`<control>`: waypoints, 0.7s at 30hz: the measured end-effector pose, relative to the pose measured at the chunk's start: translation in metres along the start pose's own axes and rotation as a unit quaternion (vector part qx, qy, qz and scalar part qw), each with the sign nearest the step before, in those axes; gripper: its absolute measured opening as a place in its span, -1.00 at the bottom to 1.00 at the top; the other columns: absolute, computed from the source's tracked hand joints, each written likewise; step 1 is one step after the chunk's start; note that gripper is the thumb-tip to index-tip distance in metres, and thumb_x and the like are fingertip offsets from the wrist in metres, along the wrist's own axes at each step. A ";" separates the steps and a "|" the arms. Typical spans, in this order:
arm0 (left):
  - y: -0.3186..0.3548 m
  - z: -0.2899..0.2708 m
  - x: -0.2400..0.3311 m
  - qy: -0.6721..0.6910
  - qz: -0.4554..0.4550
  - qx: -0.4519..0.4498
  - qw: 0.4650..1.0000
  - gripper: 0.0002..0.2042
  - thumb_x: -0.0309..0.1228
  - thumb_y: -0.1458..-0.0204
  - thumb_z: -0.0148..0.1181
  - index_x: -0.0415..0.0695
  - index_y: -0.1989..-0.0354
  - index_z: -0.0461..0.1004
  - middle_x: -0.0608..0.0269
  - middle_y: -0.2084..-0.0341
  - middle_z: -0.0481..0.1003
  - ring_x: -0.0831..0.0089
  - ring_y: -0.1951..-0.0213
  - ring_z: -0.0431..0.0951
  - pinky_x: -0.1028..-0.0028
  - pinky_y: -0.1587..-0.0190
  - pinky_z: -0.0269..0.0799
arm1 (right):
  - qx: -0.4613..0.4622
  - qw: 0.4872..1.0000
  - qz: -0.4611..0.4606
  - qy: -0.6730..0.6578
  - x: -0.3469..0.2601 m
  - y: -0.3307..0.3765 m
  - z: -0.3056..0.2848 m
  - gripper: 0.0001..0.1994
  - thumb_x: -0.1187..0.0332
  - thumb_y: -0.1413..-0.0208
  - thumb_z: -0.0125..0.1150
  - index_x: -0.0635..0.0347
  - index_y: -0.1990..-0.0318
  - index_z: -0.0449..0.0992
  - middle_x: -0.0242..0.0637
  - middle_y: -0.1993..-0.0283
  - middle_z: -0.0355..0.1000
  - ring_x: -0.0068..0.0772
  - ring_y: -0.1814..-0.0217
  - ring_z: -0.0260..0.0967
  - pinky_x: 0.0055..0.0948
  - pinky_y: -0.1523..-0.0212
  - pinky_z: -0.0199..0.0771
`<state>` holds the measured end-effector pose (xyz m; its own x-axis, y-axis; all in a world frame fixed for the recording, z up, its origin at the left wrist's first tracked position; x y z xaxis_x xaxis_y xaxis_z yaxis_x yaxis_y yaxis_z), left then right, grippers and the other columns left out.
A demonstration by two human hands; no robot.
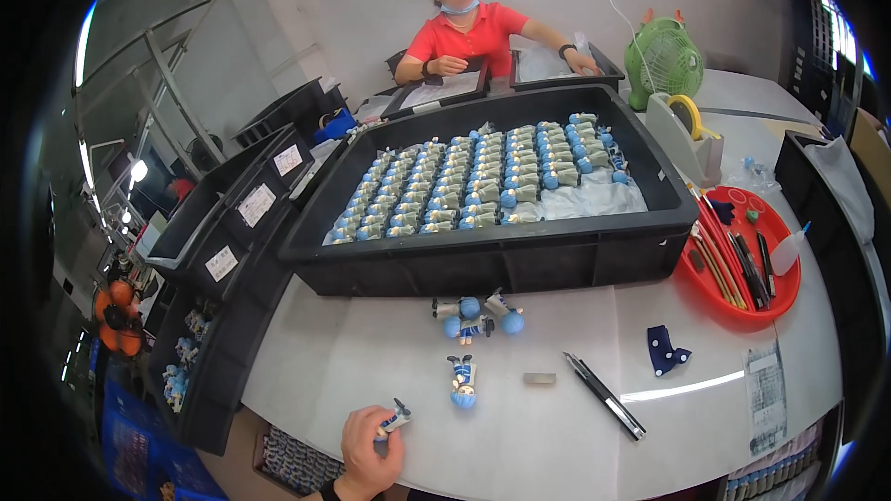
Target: Assembling small blue and white toy figures and sorting them into bins at a workbench.
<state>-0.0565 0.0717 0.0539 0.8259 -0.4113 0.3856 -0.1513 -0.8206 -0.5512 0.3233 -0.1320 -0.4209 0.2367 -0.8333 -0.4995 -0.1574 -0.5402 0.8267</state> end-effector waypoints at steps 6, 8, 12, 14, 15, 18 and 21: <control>0.003 0.002 -0.002 -0.031 0.003 -0.005 0.999 -0.74 -0.61 0.10 0.06 -0.31 0.17 0.36 -0.05 0.28 0.42 0.07 0.27 0.42 0.28 0.21 0.34 | -0.029 0.996 -0.002 0.080 -0.019 0.004 0.010 -0.54 0.11 -0.06 -0.05 0.22 -0.04 0.34 -0.05 0.03 0.36 -0.03 -0.09 0.22 -0.08 0.03 0.27; 0.001 0.009 -0.002 0.003 -0.010 0.005 1.000 -0.70 -0.61 0.27 0.13 -0.20 0.26 0.37 0.06 0.35 0.41 0.11 0.34 0.40 0.31 0.28 0.31 | -0.039 0.993 -0.004 0.110 -0.025 0.005 0.012 -0.54 0.11 -0.07 -0.06 0.22 -0.04 0.34 -0.05 0.03 0.36 -0.03 -0.09 0.21 -0.06 0.04 0.27; 0.006 0.007 -0.012 -0.008 -0.010 0.002 1.000 -0.71 -0.61 0.25 0.12 -0.21 0.25 0.36 0.06 0.35 0.41 0.11 0.34 0.40 0.31 0.28 0.31 | -0.057 0.984 0.004 0.170 -0.022 0.018 0.012 -0.54 0.11 -0.08 -0.07 0.22 -0.04 0.33 -0.06 0.03 0.36 -0.03 -0.10 0.20 -0.04 0.04 0.27; 0.007 0.006 -0.013 -0.007 -0.015 -0.002 1.000 -0.71 -0.62 0.24 0.11 -0.21 0.25 0.36 0.06 0.35 0.40 0.12 0.34 0.39 0.31 0.27 0.30 | -0.063 0.978 0.006 0.201 -0.023 0.023 0.008 -0.54 0.10 -0.08 -0.08 0.22 -0.05 0.33 -0.07 0.02 0.36 -0.03 -0.10 0.20 -0.03 0.04 0.26; 0.007 0.007 -0.015 -0.007 -0.017 0.000 1.000 -0.71 -0.62 0.24 0.11 -0.21 0.25 0.36 0.06 0.35 0.40 0.12 0.34 0.39 0.31 0.27 0.30 | -0.065 0.974 0.005 0.217 -0.024 0.024 0.006 -0.54 0.10 -0.08 -0.08 0.22 -0.05 0.33 -0.07 0.02 0.36 -0.03 -0.10 0.20 -0.02 0.05 0.26; 0.008 0.008 -0.016 0.003 -0.010 0.010 1.000 -0.70 -0.57 0.25 0.12 -0.18 0.23 0.38 0.13 0.34 0.40 0.17 0.34 0.41 0.32 0.29 0.28 | -0.073 0.962 0.005 0.264 -0.027 0.028 -0.001 -0.54 0.10 -0.09 -0.09 0.22 -0.05 0.33 -0.08 0.02 0.36 -0.03 -0.10 0.19 0.00 0.05 0.26; 0.007 0.007 -0.016 -0.013 -0.013 0.001 1.000 -0.69 -0.58 0.24 0.12 -0.18 0.23 0.38 0.13 0.34 0.40 0.17 0.35 0.40 0.32 0.30 0.29 | -0.081 0.947 0.009 0.310 -0.026 0.033 -0.007 -0.54 0.10 -0.10 -0.11 0.22 -0.05 0.32 -0.09 0.02 0.36 -0.03 -0.11 0.19 0.02 0.06 0.26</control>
<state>-0.0673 0.0750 0.0389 0.8431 -0.3800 0.3805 -0.1292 -0.8300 -0.5426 0.3186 -0.1271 -0.3787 0.7615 -0.5854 -0.2782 -0.0292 -0.4598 0.8875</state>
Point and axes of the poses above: each hand's wrist, its own y-axis away from the middle knuckle, its own z-axis out of the palm, x = y × z, the point moved 4 cm from there along -y, towards the middle knuckle
